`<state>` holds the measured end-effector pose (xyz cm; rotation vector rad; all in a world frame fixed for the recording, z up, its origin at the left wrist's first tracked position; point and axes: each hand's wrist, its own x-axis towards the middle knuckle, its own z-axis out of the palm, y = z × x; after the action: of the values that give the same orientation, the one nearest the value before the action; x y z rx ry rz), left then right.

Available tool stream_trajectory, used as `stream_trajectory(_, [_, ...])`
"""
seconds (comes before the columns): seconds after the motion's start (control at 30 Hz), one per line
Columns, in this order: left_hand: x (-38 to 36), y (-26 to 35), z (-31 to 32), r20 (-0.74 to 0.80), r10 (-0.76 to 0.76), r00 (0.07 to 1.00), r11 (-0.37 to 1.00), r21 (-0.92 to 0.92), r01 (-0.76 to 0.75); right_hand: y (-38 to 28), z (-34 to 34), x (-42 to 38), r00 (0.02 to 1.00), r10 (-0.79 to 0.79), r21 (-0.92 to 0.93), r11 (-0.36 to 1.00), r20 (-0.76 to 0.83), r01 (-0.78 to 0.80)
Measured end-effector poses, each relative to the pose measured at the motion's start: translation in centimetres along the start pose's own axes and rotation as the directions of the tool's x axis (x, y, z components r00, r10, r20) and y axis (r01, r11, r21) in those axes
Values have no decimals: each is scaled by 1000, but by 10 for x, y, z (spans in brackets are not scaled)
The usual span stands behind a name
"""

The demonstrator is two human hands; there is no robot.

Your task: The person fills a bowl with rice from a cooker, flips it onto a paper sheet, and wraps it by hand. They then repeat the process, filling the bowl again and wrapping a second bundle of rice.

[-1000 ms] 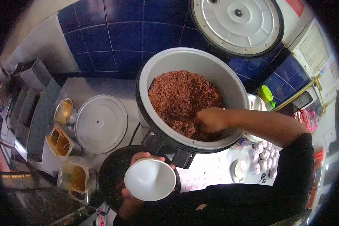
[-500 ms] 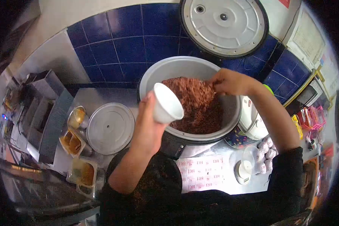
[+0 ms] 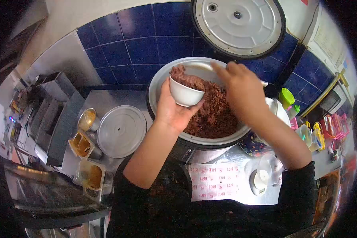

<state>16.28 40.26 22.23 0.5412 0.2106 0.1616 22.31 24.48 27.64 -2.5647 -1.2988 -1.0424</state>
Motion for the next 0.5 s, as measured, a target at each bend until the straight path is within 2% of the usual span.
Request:
stream_trajectory(0.03, [0, 2, 0, -5, 2, 1000, 1000, 1, -2, 13, 6, 8, 1000, -1, 5, 1000, 1, 1])
stream_trajectory(0.1, [2, 7, -4, -42, 2, 999, 997, -71, -5, 37, 27, 27, 974, 176, 326, 920, 146, -215])
stream_trajectory(0.17, [4, 10, -10, -35, 1, 999, 996, -90, -4, 49, 52, 46, 934, 231, 205, 935, 271, -291])
stream_trajectory(0.23, [6, 10, -15, -28, -6, 1000, 994, -110, 3, 53, 103, 57, 840, 120, 13, 989, 529, -150])
stream_trajectory(0.3, [7, 12, -17, 7, 7, 1000, 994, -106, -6, 48, 164, 49, 785, -96, 17, 994, 612, 108])
stream_trajectory(0.33, [7, 12, -16, 4, 6, 1000, 994, -106, -6, 39, 175, 49, 784, -97, 20, 994, 614, 107])
stream_trajectory(0.4, [4, 13, -16, -16, 16, 1000, 989, -148, -19, 19, 193, 47, 690, -179, 61, 979, 701, 192])
stream_trajectory(0.43, [5, 13, -18, -27, 16, 1000, 988, -152, -20, 11, 184, 47, 684, -187, 69, 978, 705, 196])
stream_trajectory(0.5, [7, 13, -21, -1, 13, 1000, 983, -182, -13, 7, 166, 47, 616, -190, 146, 982, 764, 122])
